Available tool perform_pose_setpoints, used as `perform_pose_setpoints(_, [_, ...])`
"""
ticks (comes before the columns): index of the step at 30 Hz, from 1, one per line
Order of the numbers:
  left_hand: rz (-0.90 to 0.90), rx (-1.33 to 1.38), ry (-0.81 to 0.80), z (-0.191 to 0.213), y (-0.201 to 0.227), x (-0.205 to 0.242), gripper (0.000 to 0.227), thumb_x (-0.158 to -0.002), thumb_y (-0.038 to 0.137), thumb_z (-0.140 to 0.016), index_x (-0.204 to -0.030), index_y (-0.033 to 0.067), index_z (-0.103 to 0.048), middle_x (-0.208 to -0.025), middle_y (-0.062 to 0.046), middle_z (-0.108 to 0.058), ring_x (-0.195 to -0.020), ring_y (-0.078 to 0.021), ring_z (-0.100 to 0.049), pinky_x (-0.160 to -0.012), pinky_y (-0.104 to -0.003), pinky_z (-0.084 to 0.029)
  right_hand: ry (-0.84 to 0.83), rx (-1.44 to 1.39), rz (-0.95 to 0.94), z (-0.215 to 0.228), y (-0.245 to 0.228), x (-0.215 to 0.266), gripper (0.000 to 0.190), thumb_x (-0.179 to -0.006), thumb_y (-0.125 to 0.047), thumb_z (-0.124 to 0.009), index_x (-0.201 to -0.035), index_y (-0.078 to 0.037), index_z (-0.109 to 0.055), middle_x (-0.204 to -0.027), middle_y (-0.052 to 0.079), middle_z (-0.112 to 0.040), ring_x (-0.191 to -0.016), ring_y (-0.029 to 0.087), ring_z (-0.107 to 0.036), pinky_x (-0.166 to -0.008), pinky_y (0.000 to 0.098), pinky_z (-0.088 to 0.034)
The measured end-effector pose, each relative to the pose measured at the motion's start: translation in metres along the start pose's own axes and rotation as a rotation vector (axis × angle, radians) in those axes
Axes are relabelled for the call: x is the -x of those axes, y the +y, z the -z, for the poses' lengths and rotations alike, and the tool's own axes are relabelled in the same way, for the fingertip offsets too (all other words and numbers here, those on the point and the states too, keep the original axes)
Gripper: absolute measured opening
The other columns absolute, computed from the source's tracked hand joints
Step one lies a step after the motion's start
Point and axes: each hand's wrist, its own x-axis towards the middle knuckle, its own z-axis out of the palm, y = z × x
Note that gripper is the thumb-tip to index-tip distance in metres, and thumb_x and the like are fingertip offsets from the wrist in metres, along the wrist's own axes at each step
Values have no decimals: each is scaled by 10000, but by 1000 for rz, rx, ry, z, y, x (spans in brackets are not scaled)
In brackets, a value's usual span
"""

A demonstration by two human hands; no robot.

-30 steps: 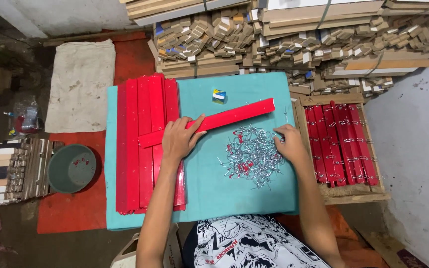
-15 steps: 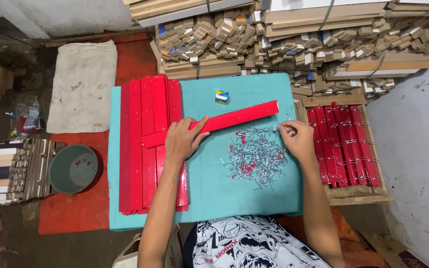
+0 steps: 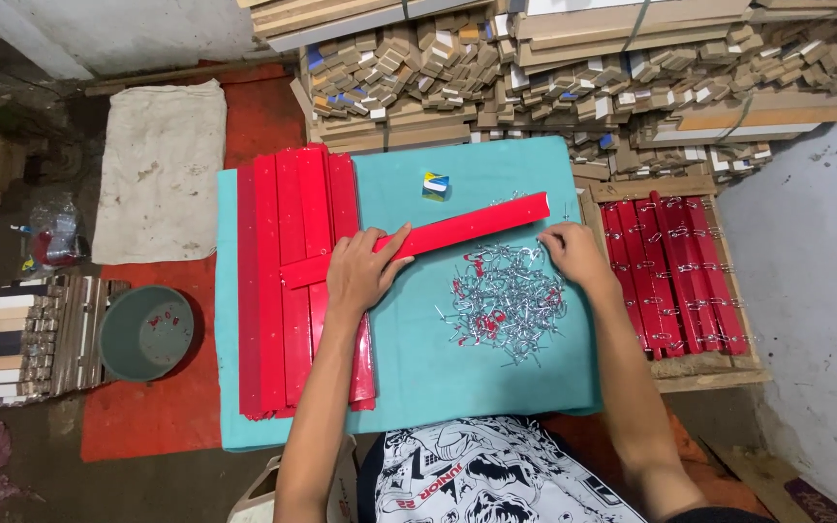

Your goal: The person picks a red wooden plank from a stack and places it on a turquoise work surface. They then insert several metal fasteners into pre-drilled holes along the plank, one at a time, using both hands to hold and align the plank while working.

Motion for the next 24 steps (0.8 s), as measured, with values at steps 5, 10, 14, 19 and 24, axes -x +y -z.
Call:
perform_pose_setpoints(5, [7, 16, 7, 1, 0, 1, 380, -919, 479, -538, -1258, 322, -607, -885, -13, -567, -789, -183, -580, -716, -323, -444, 4, -30, 5, 12, -19, -3, 168, -901, -102, -581, -804, 3, -669, -755, 244, -629, -769, 444, -611, -695, 482, -469])
perform_pose_setpoints(10, [8, 30, 1, 2, 1, 0, 391, -920, 485, -531, -1271, 327, -597, -884, -10, -565, -785, -182, -578, -712, -323, -448, 9, -33, -8, 9, -9, -11, 170, -885, -89, -592, -791, 34, -661, -758, 276, -612, -761, 469, -589, -689, 509, -450])
perform_pose_setpoints(14, [10, 48, 9, 2, 0, 1, 387, -919, 485, -529, -1263, 323, -602, -885, -12, -558, -784, -185, -572, -719, -326, -444, -30, -47, -7, 8, -14, -17, 144, -847, -107, -631, -750, -3, -653, -696, 177, -599, -707, 351, -600, -688, 421, -479])
perform_pose_setpoints(19, [18, 67, 6, 3, 0, 1, 384, -923, 489, -521, -1255, 317, -607, -890, -12, -558, -790, -187, -573, -727, -328, -444, 0, -91, -20, 2, 2, -13, 94, -820, -94, -674, -819, -1, -660, -738, 166, -612, -752, 349, -617, -692, 418, -491])
perform_pose_setpoints(24, [15, 74, 7, 4, -1, 1, 392, -925, 489, -515, -1265, 314, -601, -894, -8, -552, -790, -189, -570, -732, -330, -443, 69, -63, -65, 11, -9, 5, 202, -873, -114, -658, -1057, -38, -692, -930, 135, -655, -874, 296, -647, -787, 380, -508])
